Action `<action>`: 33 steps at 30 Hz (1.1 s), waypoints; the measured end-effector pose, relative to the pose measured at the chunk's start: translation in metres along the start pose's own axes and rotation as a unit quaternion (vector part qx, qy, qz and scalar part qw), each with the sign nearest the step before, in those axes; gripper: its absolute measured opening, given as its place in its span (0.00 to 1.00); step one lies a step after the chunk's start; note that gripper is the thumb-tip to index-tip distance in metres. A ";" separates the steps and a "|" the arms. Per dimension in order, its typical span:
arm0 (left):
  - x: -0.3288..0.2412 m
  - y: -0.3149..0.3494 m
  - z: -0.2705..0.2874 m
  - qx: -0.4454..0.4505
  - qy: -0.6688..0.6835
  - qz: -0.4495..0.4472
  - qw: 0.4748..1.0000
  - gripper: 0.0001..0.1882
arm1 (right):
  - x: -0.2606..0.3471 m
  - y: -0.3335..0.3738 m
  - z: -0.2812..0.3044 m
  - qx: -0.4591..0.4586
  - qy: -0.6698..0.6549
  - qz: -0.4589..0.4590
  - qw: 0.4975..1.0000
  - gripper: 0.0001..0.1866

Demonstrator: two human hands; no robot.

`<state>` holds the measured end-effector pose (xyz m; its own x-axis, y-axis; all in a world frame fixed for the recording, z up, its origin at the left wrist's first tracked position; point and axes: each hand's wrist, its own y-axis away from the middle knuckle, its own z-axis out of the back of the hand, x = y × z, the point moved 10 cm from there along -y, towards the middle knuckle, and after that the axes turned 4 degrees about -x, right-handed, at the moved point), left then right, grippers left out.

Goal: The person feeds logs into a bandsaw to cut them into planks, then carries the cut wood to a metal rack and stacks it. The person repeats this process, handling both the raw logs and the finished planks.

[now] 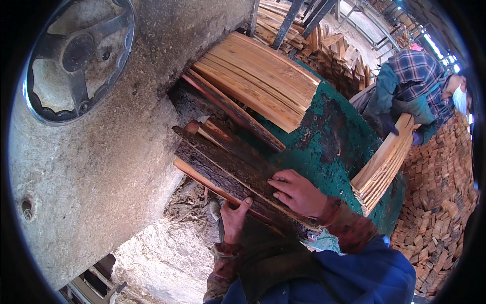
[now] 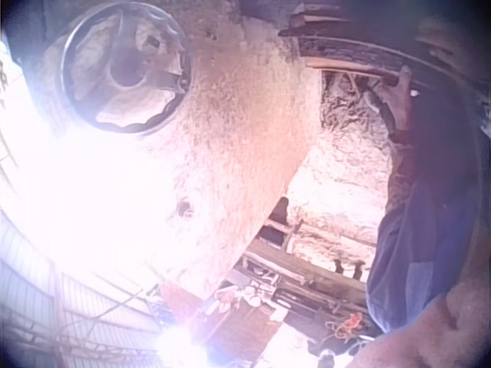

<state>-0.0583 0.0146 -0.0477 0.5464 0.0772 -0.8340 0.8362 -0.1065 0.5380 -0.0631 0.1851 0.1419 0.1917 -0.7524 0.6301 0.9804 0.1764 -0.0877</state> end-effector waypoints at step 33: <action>-0.009 0.006 0.002 -0.009 -0.063 0.027 0.998 0.21 | -0.138 0.069 0.117 -0.255 -0.250 -0.294 0.887 0.19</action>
<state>-0.0584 0.0112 -0.0367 0.5811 -0.0543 -0.8120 0.8071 -0.0899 0.5836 -0.0267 0.3754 0.1397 -0.2778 -0.2225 0.9345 0.8221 -0.5583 0.1115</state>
